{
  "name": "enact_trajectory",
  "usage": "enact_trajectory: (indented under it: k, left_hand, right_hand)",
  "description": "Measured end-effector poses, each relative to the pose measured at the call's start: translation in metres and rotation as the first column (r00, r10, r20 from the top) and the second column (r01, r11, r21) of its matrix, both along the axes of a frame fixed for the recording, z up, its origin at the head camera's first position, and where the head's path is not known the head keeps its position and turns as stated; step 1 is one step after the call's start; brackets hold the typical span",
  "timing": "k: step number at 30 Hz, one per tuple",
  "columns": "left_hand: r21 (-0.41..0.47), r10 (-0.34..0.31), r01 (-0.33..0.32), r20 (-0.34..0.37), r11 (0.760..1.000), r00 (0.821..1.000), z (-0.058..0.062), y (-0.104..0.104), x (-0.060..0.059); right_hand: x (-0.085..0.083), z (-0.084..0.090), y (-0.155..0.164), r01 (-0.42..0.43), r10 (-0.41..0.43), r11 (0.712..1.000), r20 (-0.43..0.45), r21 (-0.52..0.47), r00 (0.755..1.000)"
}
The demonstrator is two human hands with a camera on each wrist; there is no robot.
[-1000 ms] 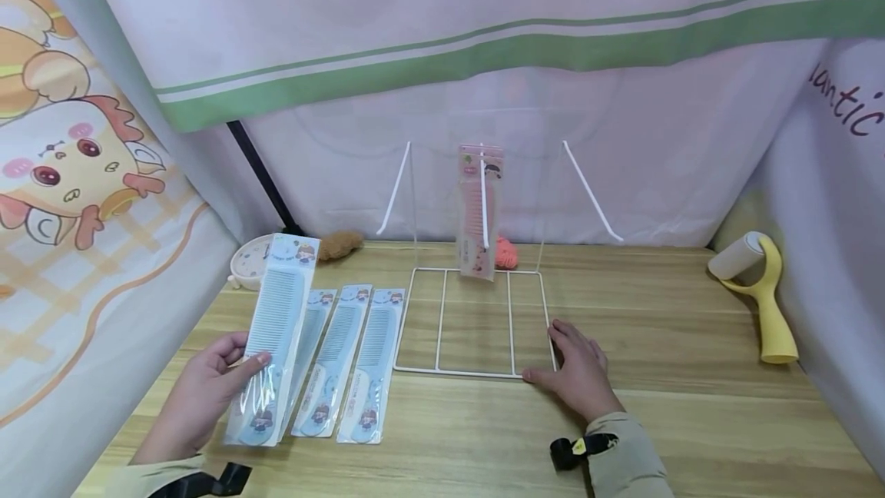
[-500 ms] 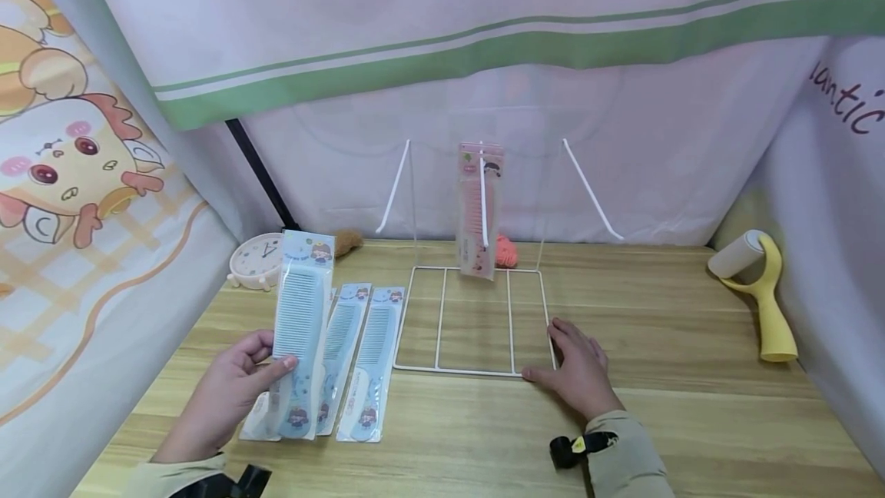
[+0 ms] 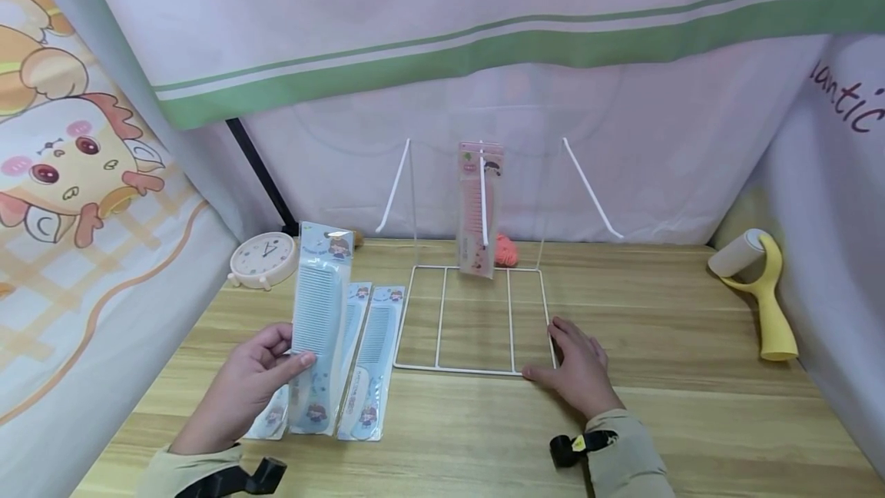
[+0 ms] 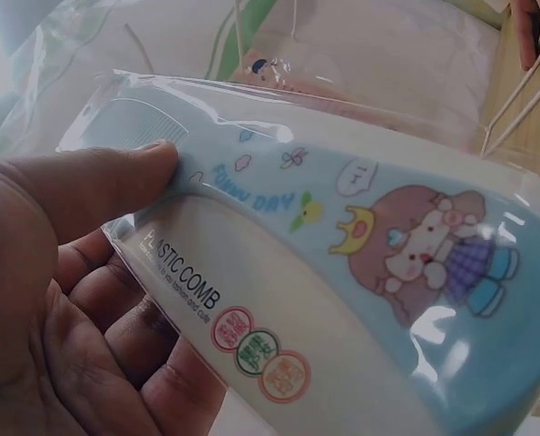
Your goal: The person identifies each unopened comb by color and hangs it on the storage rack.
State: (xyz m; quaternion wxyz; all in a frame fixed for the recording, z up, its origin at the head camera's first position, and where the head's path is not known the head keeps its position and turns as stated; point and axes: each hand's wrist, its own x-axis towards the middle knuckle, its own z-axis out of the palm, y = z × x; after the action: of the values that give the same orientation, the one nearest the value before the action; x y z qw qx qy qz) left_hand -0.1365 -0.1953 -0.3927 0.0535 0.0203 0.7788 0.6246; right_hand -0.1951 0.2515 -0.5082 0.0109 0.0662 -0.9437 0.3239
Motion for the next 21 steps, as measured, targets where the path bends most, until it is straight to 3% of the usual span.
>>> enact_trajectory:
  k: [11, 21]
  left_hand:
    - [-0.006, -0.032, 0.031, -0.048, 0.999, 0.998, 0.011, 0.017, 0.007]
    - [0.003, -0.055, 0.056, -0.074, 0.998, 0.996, 0.010, 0.028, 0.005]
  right_hand:
    - [0.001, 0.002, 0.000, -0.003, 0.003, 1.000, 0.003, -0.007, 1.000]
    - [0.000, 0.003, 0.000, 0.001, -0.001, 1.000, 0.023, -0.002, 1.000]
